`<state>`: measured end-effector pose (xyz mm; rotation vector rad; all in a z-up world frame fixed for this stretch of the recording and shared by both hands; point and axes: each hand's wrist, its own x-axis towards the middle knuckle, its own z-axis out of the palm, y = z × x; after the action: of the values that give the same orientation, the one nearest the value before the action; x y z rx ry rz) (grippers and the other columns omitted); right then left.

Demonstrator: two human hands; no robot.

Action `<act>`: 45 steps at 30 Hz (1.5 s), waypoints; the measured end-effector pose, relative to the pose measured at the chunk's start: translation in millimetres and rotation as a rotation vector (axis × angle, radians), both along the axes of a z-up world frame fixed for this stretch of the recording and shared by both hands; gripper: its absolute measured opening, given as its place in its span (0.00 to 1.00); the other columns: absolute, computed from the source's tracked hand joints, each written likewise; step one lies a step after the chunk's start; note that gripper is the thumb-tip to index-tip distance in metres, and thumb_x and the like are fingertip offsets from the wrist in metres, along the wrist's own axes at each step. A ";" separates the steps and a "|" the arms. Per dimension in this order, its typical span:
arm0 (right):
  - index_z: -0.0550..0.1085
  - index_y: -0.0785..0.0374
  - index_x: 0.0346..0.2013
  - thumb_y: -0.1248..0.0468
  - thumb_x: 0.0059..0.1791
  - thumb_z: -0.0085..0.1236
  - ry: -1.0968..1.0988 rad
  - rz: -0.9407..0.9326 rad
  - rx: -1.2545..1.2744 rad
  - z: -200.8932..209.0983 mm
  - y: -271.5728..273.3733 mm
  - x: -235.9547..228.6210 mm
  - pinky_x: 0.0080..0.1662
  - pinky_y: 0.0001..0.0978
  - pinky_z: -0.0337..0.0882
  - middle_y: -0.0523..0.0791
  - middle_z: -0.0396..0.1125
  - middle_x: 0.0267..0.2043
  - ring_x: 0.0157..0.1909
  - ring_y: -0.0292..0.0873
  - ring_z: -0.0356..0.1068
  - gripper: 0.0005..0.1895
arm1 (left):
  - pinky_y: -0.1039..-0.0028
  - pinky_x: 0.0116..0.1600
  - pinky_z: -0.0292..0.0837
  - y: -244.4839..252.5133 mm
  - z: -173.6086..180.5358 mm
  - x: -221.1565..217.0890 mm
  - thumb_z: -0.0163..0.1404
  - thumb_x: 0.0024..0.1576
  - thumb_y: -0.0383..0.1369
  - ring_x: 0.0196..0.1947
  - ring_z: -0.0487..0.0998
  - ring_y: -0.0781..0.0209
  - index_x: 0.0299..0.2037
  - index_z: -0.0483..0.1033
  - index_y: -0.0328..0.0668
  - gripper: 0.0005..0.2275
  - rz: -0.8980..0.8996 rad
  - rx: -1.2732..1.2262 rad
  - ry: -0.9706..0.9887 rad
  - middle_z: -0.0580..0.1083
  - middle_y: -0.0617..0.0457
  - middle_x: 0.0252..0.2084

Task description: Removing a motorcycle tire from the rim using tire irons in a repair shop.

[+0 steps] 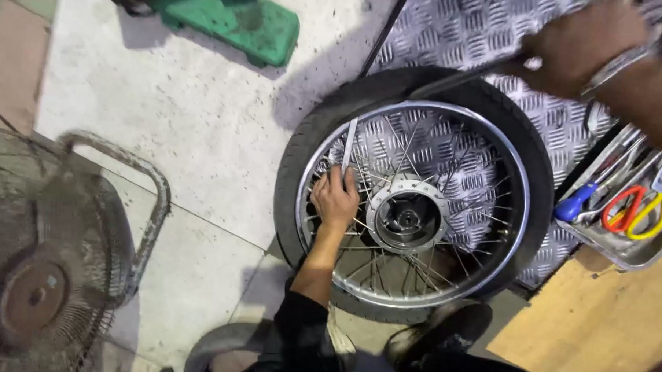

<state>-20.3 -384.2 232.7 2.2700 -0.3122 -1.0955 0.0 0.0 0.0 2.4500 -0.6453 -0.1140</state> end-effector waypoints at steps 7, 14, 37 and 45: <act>0.71 0.47 0.35 0.34 0.60 0.26 -0.080 -0.054 0.158 -24.4 43.4 -20.1 0.25 0.23 0.66 0.35 0.58 0.17 0.21 0.34 0.62 0.31 | 0.49 0.33 0.67 -2.6 28.5 -0.8 0.37 0.67 0.47 0.27 0.79 0.33 0.47 0.73 0.40 0.18 0.023 0.016 0.081 0.78 0.39 0.26; 0.71 0.54 0.55 0.53 0.59 0.35 -0.348 0.019 0.208 -55.1 84.7 -53.7 0.31 0.33 0.73 0.46 0.71 0.38 0.34 0.45 0.73 0.18 | 0.63 0.33 0.70 -5.1 11.7 3.4 0.39 0.65 0.48 0.19 0.75 0.51 0.41 0.74 0.43 0.18 -0.008 -0.113 -0.127 0.69 0.51 0.16; 0.77 0.63 0.42 0.46 0.60 0.38 -0.827 -0.930 0.921 -160.2 196.1 -94.7 0.47 0.60 0.73 0.58 0.75 0.33 0.43 0.65 0.75 0.26 | 0.67 0.27 0.72 -6.6 -1.8 4.1 0.53 0.61 0.39 0.19 0.75 0.49 0.34 0.77 0.43 0.10 -0.009 -0.276 -0.360 0.65 0.51 0.16; 0.77 0.52 0.36 0.47 0.59 0.49 -1.092 -0.485 0.463 -154.0 197.0 -90.8 0.37 0.51 0.74 0.50 0.72 0.28 0.32 0.59 0.76 0.18 | 0.62 0.28 0.73 -7.5 32.8 -4.0 0.49 0.64 0.40 0.20 0.78 0.43 0.41 0.77 0.39 0.11 0.032 -0.271 -0.242 0.70 0.45 0.16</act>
<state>-111.2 -187.2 78.7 3.1286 -1.1728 0.0406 -4.0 -7.5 32.8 2.2271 -0.6765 0.2700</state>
